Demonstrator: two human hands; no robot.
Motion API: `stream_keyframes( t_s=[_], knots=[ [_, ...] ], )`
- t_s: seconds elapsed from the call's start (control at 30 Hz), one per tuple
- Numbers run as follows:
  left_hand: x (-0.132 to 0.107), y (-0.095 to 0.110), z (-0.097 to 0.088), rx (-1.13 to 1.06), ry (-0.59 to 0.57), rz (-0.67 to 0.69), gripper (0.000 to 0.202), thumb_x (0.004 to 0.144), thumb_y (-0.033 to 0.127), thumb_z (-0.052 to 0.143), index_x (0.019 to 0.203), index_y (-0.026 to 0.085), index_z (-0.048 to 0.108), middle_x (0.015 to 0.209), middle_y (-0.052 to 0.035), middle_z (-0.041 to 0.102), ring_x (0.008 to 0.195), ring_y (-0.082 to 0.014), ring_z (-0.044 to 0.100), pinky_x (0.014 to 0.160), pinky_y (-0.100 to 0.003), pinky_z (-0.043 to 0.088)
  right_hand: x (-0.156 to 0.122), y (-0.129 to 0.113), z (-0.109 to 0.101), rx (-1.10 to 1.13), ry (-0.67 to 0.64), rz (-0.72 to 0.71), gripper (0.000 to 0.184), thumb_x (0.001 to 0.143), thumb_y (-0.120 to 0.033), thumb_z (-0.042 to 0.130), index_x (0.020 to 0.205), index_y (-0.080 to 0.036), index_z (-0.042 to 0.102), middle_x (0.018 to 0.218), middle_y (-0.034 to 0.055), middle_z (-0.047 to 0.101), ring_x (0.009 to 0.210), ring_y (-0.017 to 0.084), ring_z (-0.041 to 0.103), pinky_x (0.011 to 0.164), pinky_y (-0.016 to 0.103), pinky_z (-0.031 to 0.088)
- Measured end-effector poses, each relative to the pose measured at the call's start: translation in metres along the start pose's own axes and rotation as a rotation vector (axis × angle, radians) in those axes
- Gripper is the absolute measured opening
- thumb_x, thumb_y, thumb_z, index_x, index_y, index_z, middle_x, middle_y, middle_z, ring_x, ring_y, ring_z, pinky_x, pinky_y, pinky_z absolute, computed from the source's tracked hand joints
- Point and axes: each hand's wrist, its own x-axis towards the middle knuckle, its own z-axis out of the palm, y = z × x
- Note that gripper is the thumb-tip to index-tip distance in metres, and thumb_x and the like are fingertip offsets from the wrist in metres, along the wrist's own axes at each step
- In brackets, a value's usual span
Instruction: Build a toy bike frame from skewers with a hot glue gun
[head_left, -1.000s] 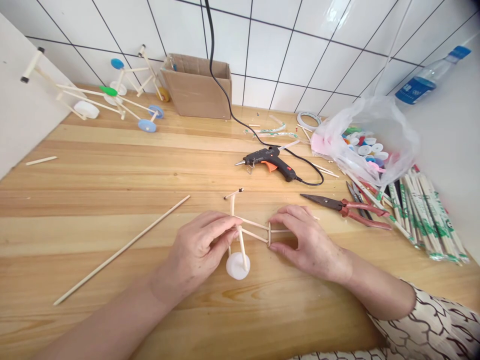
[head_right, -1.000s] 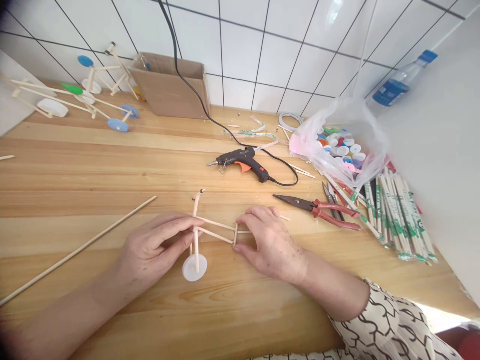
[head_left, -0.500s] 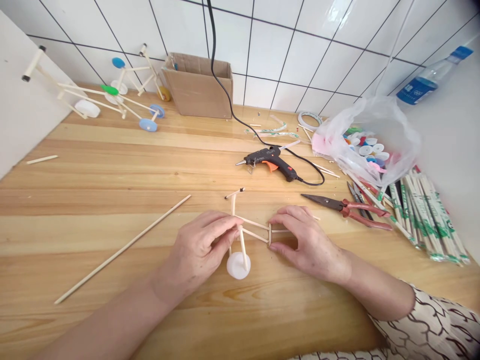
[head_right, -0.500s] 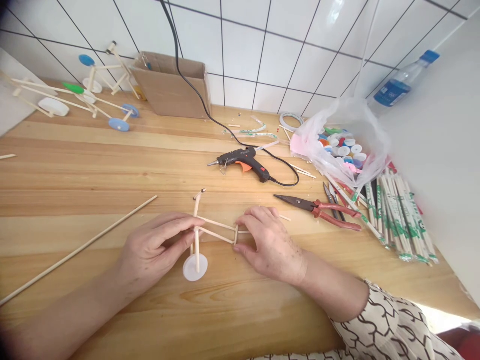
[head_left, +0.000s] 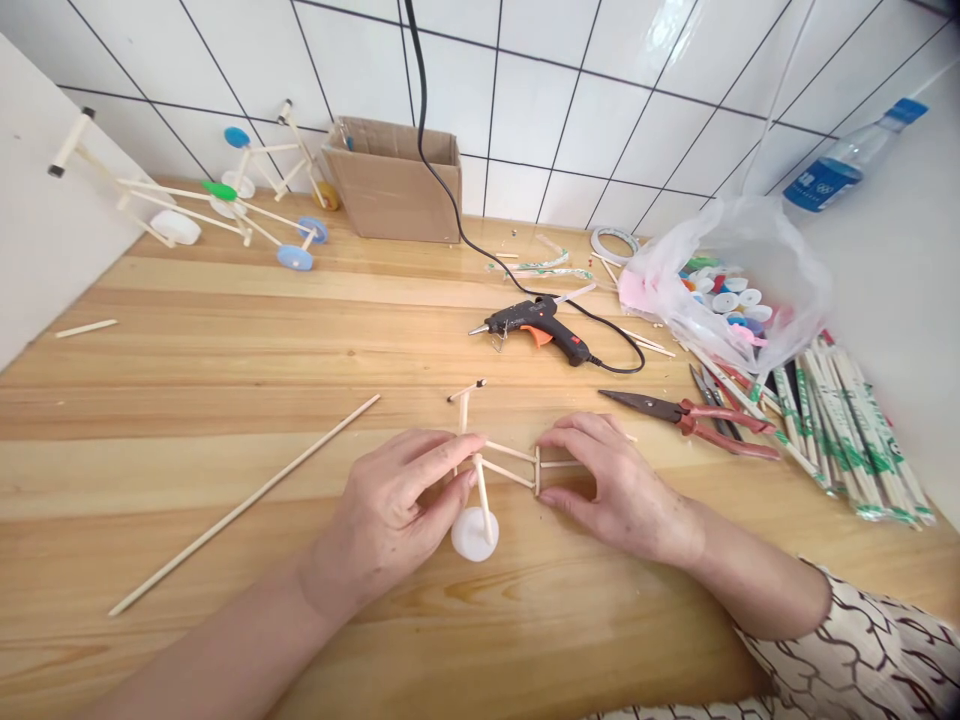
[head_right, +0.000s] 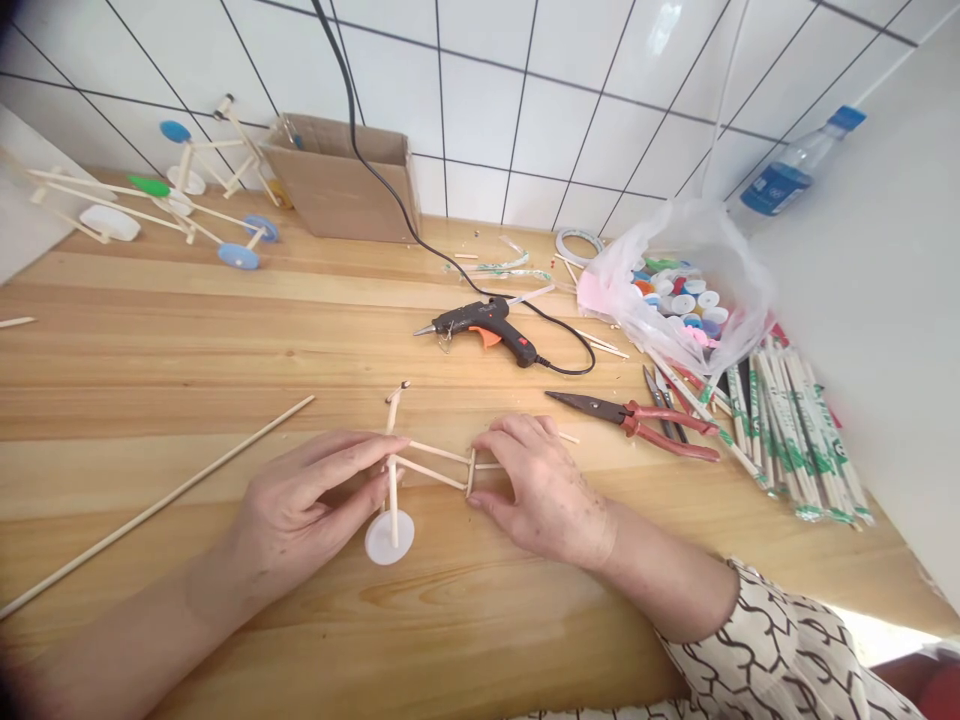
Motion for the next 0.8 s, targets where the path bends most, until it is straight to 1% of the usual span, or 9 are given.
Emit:
stream_keyframes(
  t_s=[0.13, 0.27, 0.33, 0.4, 0.47, 0.53, 0.63, 0.73, 0.8],
  knots=[
    [-0.004, 0.001, -0.002, 0.033, -0.007, 0.005, 0.043, 0.08, 0.007, 0.059, 0.12, 0.022, 0.057, 0.097, -0.0029, 0.069, 0.086, -0.0137, 0.065, 0.078, -0.026, 0.054, -0.002, 0.003, -0.002, 0.004, 0.037, -0.015, 0.031, 0.078, -0.021, 0.066, 0.107, -0.015, 0.055, 0.106, 0.012, 0.062, 0.1, 0.026, 0.057, 0.087, 0.044, 0.045],
    [-0.008, 0.002, -0.006, 0.076, 0.026, -0.039, 0.044, 0.079, 0.01, 0.058, 0.122, 0.02, 0.054, 0.1, -0.004, 0.07, 0.085, -0.0145, 0.066, 0.079, -0.027, 0.054, -0.005, 0.005, -0.006, -0.008, 0.09, -0.027, 0.031, 0.079, -0.02, 0.064, 0.108, -0.014, 0.055, 0.106, 0.0128, 0.062, 0.101, 0.026, 0.057, 0.088, 0.044, 0.045],
    [-0.009, 0.003, -0.008, 0.108, 0.05, -0.106, 0.037, 0.08, 0.014, 0.057, 0.117, 0.018, 0.056, 0.094, -0.0035, 0.07, 0.08, -0.0139, 0.066, 0.076, -0.026, 0.054, -0.006, 0.005, -0.01, -0.013, 0.115, -0.027, 0.029, 0.081, -0.02, 0.062, 0.108, -0.013, 0.055, 0.104, 0.0126, 0.062, 0.1, 0.025, 0.058, 0.088, 0.044, 0.045],
    [-0.007, 0.004, -0.01, 0.138, 0.083, -0.173, 0.025, 0.082, 0.017, 0.056, 0.108, 0.017, 0.058, 0.086, -0.0023, 0.07, 0.074, -0.0127, 0.065, 0.072, -0.024, 0.054, -0.007, 0.004, -0.013, -0.019, 0.145, -0.03, 0.025, 0.082, -0.021, 0.06, 0.106, -0.013, 0.056, 0.102, 0.0124, 0.063, 0.099, 0.025, 0.058, 0.087, 0.043, 0.046],
    [-0.005, 0.005, -0.012, 0.154, 0.111, -0.206, 0.015, 0.084, 0.02, 0.054, 0.097, 0.017, 0.06, 0.08, -0.0008, 0.069, 0.068, -0.0113, 0.064, 0.068, -0.022, 0.053, -0.008, 0.004, -0.017, -0.021, 0.174, -0.035, 0.021, 0.083, -0.021, 0.059, 0.103, -0.014, 0.057, 0.1, 0.0116, 0.063, 0.097, 0.024, 0.059, 0.084, 0.041, 0.047],
    [-0.003, 0.005, -0.013, 0.156, 0.116, -0.208, 0.009, 0.085, 0.022, 0.054, 0.09, 0.018, 0.059, 0.075, 0.0007, 0.067, 0.065, -0.0104, 0.062, 0.066, -0.021, 0.052, -0.01, 0.004, -0.019, -0.013, 0.197, -0.039, 0.017, 0.084, -0.02, 0.058, 0.1, -0.016, 0.058, 0.097, 0.0104, 0.064, 0.094, 0.022, 0.059, 0.082, 0.039, 0.048],
    [-0.001, 0.006, -0.014, 0.135, 0.101, -0.212, 0.009, 0.086, 0.025, 0.052, 0.085, 0.019, 0.059, 0.071, 0.0024, 0.066, 0.062, -0.0098, 0.061, 0.062, -0.02, 0.05, -0.016, 0.006, -0.021, 0.02, 0.215, -0.026, 0.011, 0.085, -0.017, 0.057, 0.095, -0.017, 0.06, 0.092, 0.0082, 0.064, 0.089, 0.02, 0.06, 0.079, 0.035, 0.049],
    [0.0, 0.005, -0.014, 0.114, 0.074, -0.272, 0.014, 0.086, 0.029, 0.05, 0.082, 0.019, 0.06, 0.065, 0.0036, 0.063, 0.056, -0.0098, 0.058, 0.057, -0.02, 0.047, -0.022, 0.013, -0.017, 0.054, 0.22, -0.008, 0.008, 0.085, -0.015, 0.056, 0.091, -0.017, 0.06, 0.089, 0.007, 0.064, 0.085, 0.018, 0.06, 0.075, 0.032, 0.049],
    [0.001, 0.004, -0.015, 0.095, 0.053, -0.321, 0.018, 0.086, 0.032, 0.05, 0.08, 0.019, 0.06, 0.063, 0.0036, 0.061, 0.055, -0.0105, 0.056, 0.054, -0.02, 0.045, -0.024, 0.019, -0.012, 0.033, 0.228, -0.009, 0.009, 0.084, -0.014, 0.056, 0.091, -0.018, 0.06, 0.09, 0.007, 0.063, 0.085, 0.018, 0.059, 0.076, 0.032, 0.048]
  ],
)
